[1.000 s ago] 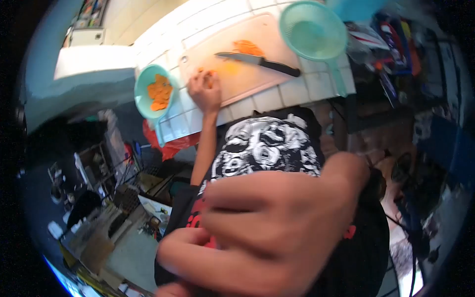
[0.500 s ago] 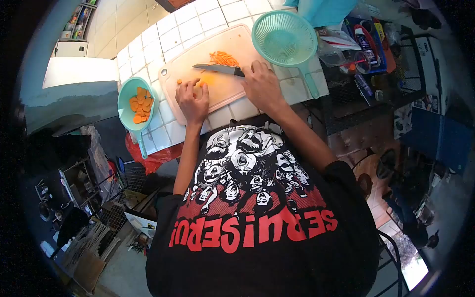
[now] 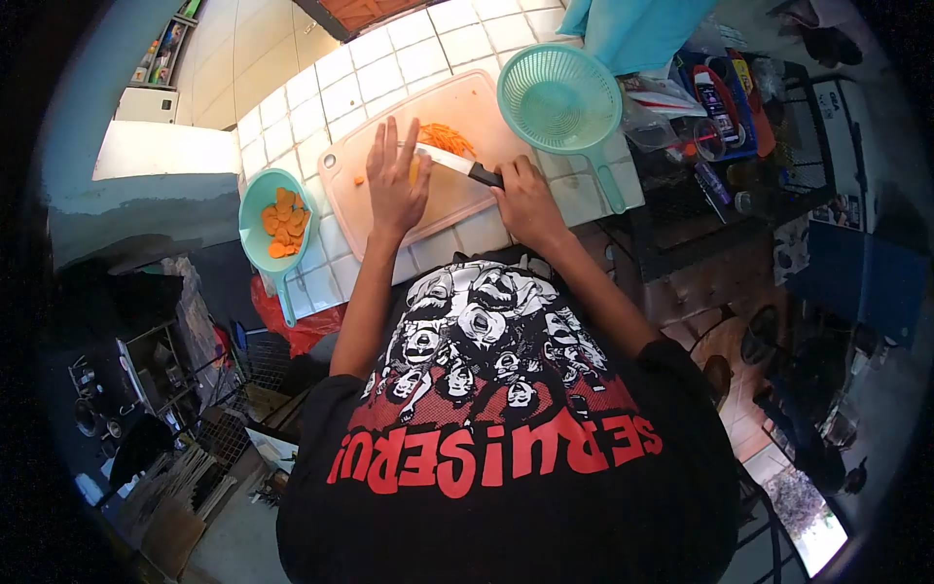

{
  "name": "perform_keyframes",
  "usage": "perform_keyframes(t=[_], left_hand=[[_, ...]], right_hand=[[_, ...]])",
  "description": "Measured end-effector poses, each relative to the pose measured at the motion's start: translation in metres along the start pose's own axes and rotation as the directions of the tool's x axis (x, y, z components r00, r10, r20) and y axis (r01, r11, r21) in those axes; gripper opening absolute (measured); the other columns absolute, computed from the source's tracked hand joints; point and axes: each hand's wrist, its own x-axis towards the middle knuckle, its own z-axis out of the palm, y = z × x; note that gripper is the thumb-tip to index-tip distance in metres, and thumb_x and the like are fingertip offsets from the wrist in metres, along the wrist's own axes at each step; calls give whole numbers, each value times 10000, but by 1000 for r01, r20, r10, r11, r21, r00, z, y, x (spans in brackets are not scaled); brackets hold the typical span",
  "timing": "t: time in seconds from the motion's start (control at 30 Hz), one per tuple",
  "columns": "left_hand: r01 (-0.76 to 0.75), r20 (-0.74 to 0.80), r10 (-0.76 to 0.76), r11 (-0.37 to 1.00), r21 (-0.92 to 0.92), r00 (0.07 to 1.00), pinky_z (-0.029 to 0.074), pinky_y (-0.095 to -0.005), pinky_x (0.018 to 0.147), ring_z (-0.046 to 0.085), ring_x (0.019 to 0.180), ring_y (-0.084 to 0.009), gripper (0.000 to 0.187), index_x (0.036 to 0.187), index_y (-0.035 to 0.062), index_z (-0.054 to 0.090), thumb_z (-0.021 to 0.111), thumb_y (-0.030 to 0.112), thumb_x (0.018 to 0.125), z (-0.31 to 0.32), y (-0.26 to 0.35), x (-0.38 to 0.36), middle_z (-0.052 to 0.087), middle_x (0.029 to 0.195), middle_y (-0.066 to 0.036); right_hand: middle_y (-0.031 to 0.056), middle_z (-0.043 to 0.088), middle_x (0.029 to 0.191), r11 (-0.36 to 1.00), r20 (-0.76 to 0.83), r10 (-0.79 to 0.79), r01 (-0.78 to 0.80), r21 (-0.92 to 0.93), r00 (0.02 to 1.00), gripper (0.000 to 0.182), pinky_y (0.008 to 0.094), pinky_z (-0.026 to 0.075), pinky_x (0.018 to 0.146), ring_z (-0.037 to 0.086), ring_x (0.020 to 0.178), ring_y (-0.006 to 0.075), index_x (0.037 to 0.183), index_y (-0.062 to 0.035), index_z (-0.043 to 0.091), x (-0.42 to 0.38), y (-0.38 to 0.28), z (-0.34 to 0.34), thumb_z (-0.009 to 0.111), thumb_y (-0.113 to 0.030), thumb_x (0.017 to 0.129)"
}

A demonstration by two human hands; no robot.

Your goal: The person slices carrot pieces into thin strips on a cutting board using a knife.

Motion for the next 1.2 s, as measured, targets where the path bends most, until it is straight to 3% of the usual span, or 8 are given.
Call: perform_keyframes(t=[0.27, 0.37, 0.47, 0.53, 0.6, 0.77, 0.97, 1.2], left_hand=[[217, -185, -213, 976, -1, 959, 399, -469, 1058, 555, 1176, -337, 385, 1247, 33, 663, 682, 190, 896, -7, -4, -24, 625, 1207, -155], [308, -9, -308, 951, -10, 951, 424, -467, 1030, 565, 1131, -328, 402, 1262, 20, 656, 684, 180, 894, -1, 5, -24, 634, 1191, -152], [203, 45, -200, 977, -69, 979, 454, -445, 990, 579, 1076, -318, 378, 1254, 12, 665, 675, 141, 899, 8, 11, -17, 643, 1151, -162], [173, 43, -170, 899, -402, 984, 475, -419, 961, 604, 1054, -309, 327, 1229, 14, 687, 647, 97, 916, 13, 14, -10, 662, 1112, -167], [241, -8, -269, 877, -416, 963, 473, -432, 963, 604, 1067, -325, 298, 1196, 12, 692, 640, 88, 912, 6, 15, -12, 664, 1111, -172], [346, -97, -382, 900, -267, 919, 467, -440, 968, 605, 1064, -323, 202, 1083, 52, 711, 677, 103, 891, -6, -9, -40, 666, 1071, -121], [367, -79, -368, 930, -34, 926, 458, -437, 928, 589, 1033, -293, 194, 1033, 86, 752, 748, 175, 860, -10, -13, -54, 627, 1009, -89], [302, -140, -309, 951, -72, 941, 447, -404, 898, 587, 984, -260, 153, 971, 108, 785, 778, 201, 850, -1, -7, -53, 628, 972, -56]], right_hand=[[234, 622, 1057, 940, -3, 175, -167, 297, 984, 212, 451, 504, 843, 639, 968, 409, 1120, 36, 600, -19, -1, 2, 580, -138, 1001], [230, 673, 992, 872, 27, 328, -314, 376, 944, 238, 425, 512, 810, 669, 920, 368, 1087, 46, 634, -21, -6, -2, 581, -173, 1010], [216, 700, 938, 815, 37, 417, -392, 428, 908, 267, 411, 515, 778, 685, 867, 316, 1070, 47, 655, -22, -6, 1, 601, -208, 1010], [208, 707, 918, 807, 16, 424, -386, 447, 905, 280, 408, 516, 766, 688, 839, 293, 1071, 44, 661, -23, -2, 2, 613, -225, 1010], [207, 703, 917, 846, -20, 362, -320, 426, 932, 291, 393, 516, 760, 679, 830, 253, 1083, 42, 660, -25, -1, 3, 625, -236, 1007], [264, 695, 915, 890, 266, 285, -357, 284, 921, 318, 523, 496, 768, 660, 894, 475, 1129, 22, 619, -21, -9, -3, 600, -270, 1003], [284, 688, 934, 928, 311, 313, -359, 102, 897, 281, 570, 483, 798, 652, 922, 491, 1128, -8, 590, -12, -17, 5, 572, -264, 1013], [286, 695, 944, 916, 278, 308, -363, 172, 910, 309, 548, 492, 820, 660, 932, 485, 1193, -16, 591, -17, -11, -1, 567, -267, 1014]])
